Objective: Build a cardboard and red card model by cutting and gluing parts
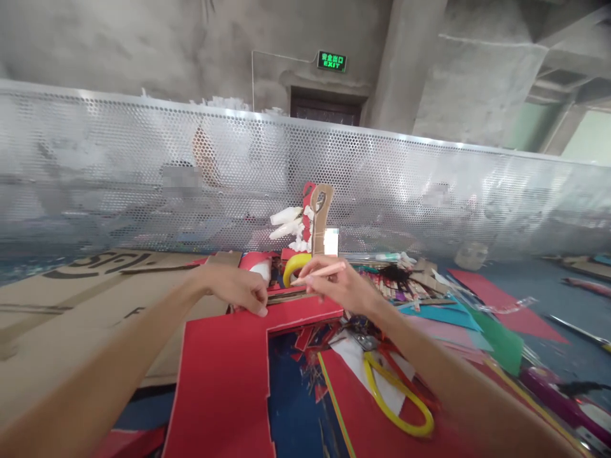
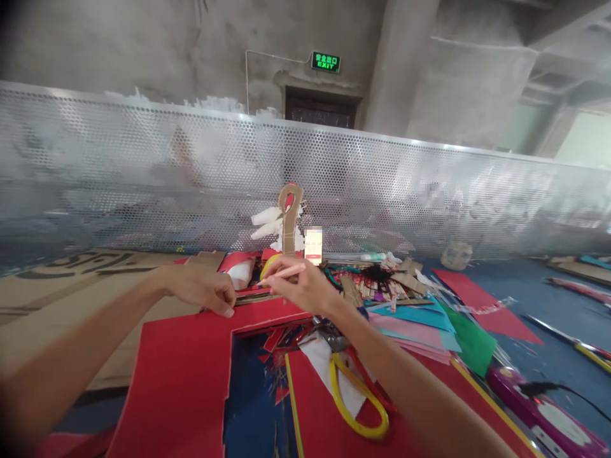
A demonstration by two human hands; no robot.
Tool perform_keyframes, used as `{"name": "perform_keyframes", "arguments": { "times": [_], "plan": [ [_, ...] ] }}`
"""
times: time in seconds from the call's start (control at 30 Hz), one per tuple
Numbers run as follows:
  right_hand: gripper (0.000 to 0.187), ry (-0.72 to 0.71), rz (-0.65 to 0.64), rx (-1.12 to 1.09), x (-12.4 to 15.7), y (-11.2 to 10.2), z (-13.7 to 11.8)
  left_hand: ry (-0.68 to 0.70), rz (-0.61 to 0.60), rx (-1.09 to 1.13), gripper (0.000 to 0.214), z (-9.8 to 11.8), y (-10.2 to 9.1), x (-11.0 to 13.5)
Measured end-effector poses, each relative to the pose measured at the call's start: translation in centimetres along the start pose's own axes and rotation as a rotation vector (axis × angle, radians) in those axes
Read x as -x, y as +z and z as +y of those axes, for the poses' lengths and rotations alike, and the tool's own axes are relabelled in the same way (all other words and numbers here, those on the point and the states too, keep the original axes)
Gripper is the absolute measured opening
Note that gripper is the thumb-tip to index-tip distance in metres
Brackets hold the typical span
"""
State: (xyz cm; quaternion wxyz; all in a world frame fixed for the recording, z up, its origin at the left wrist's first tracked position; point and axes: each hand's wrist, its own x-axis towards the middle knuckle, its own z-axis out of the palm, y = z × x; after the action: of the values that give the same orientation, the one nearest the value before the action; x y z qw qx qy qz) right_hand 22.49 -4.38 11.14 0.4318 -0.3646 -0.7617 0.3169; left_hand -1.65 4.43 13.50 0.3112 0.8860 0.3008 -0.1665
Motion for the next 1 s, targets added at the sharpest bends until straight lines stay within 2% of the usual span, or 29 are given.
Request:
{"name": "perform_keyframes", "arguments": {
  "times": [0.13,0.23,0.4,0.6,0.77,1.0],
  "plan": [
    [0.010,-0.024,0.081,0.028,0.4,3.9,1.7,0.003,0.022,-0.035,0.028,-0.2,0.0,-0.2],
    [0.010,-0.052,0.134,0.043,0.8,5.1,2.8,0.007,0.036,-0.072,0.027,-0.6,0.0,-0.1],
    [0.013,-0.133,0.141,0.131,1.0,5.1,3.0,-0.016,0.058,-0.011,0.022,-1.6,-0.3,0.3],
    [0.011,-0.191,0.074,0.205,1.4,5.4,3.2,-0.020,0.103,-0.037,0.022,-2.2,-0.5,0.2],
    [0.009,-0.230,0.067,0.236,1.6,5.5,3.1,-0.011,0.113,0.061,0.023,-2.5,-0.4,-0.1],
    [0.008,-0.260,0.069,0.255,1.5,5.5,3.1,-0.063,0.194,0.004,0.036,-2.3,-0.1,-0.4]
  ]
}}
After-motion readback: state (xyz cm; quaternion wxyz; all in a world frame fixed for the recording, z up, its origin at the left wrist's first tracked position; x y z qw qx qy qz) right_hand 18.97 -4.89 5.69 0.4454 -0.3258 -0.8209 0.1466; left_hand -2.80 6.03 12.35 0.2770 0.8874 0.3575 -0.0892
